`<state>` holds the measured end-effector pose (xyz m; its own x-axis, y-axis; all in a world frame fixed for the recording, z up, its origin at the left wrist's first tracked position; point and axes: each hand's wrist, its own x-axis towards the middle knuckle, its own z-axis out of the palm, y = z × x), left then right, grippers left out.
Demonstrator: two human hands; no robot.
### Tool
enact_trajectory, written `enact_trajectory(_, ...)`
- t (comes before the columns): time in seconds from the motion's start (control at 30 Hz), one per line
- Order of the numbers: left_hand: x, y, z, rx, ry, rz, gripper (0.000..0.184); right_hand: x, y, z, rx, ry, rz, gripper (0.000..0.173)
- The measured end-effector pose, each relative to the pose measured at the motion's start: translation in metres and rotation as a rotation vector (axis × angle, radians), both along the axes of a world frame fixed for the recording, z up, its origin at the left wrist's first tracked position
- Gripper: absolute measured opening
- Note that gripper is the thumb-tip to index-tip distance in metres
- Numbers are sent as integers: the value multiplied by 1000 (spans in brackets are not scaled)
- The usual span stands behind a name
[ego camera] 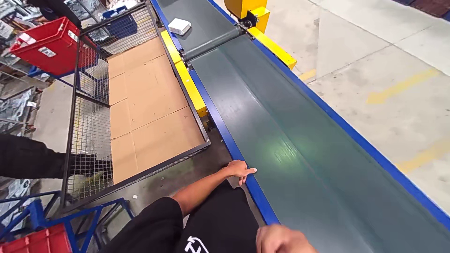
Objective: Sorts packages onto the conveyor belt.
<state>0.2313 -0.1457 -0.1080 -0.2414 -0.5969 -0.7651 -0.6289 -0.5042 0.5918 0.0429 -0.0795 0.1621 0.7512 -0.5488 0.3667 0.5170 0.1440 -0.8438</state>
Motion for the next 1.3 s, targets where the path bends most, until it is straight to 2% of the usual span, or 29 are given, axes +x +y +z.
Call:
enact_trajectory(0.13,1,2,5,-8,30,32,81,-8,-7,-81,-78,525,-483,32)
enact_trajectory(0.2,2,3,4,-8,31,33,80,-11,-6,-124,-40,753,-643,31)
enact_trajectory(0.3,2,1,2,1,14,11,81,-23,-4,-170,54,956,-708,27)
enact_trajectory(0.4,2,0,1,3,8,-2,82,-39,-1,-204,-49,1203,-724,32)
enact_trajectory(0.5,2,0,0,3,6,-7,81,-51,1,-226,-95,1318,-726,34)
enact_trajectory(0.77,2,-2,0,9,-6,-29,80,-62,5,-258,-48,1393,-721,31)
enact_trajectory(1.1,0,-2,1,15,-18,-12,77,-66,4,-263,-75,1485,-715,29)
enact_trajectory(1.23,3,1,0,35,60,46,70,-70,7,-263,-90,1510,-714,28)
enact_trajectory(1.3,9,1,-2,-68,50,147,62,-71,8,-264,-91,1520,-720,28)
